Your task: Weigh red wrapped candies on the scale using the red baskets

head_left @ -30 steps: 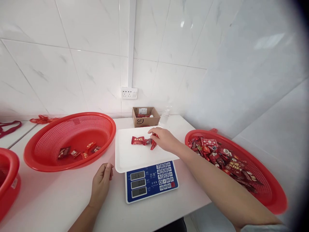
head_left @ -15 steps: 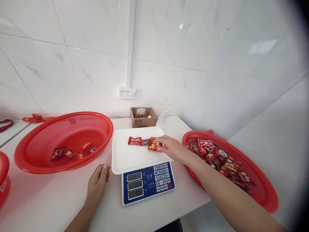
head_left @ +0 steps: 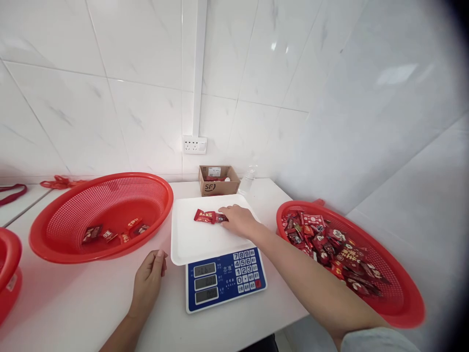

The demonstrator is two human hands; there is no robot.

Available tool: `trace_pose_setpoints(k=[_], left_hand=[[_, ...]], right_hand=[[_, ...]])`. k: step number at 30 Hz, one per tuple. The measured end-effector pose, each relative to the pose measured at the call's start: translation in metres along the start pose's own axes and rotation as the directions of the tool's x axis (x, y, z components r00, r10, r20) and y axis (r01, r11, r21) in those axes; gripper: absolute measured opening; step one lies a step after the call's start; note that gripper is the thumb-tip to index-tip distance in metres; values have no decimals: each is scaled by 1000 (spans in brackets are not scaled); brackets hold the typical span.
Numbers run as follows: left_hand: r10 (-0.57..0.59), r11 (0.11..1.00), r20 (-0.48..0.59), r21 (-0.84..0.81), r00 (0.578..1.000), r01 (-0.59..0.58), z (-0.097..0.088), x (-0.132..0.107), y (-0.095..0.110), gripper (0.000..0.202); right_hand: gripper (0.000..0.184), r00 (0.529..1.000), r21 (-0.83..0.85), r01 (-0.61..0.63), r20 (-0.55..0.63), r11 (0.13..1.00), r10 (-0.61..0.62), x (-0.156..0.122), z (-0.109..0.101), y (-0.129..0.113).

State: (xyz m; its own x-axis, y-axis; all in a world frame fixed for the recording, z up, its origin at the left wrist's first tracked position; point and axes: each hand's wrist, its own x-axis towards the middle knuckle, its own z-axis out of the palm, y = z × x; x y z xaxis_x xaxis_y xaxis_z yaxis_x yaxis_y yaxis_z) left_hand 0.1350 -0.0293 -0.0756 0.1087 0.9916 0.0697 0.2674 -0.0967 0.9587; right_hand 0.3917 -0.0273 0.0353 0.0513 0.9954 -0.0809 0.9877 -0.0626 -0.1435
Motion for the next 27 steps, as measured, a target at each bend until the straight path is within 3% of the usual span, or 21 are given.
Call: trace_pose_setpoints(k=[6,10,13,19,27], left_hand=[[-19,1000,-6,-1,1000,19,0,0,0,39],[-27,1000,4,-3,1000,27,1,0,0,40],[-20,1000,15,-2,1000,20,1,0,0,40],[-3,1000,-4,3,1000,3,1,-1,3,40],[-22,1000,-13,-3,1000,22,0,0,2,39]], right_hand=[[43,995,20,-57,-85,998,58,-14,-11,11],[29,983,28,-149,-108,988,151,-25,-19,33],[25,982,37,-172,-73,984,174,-26,-11,42],[33,989,116,-93,-102,989,105,-8,12,36],[38,980,189,66,-195,980,-28,8,10,11]])
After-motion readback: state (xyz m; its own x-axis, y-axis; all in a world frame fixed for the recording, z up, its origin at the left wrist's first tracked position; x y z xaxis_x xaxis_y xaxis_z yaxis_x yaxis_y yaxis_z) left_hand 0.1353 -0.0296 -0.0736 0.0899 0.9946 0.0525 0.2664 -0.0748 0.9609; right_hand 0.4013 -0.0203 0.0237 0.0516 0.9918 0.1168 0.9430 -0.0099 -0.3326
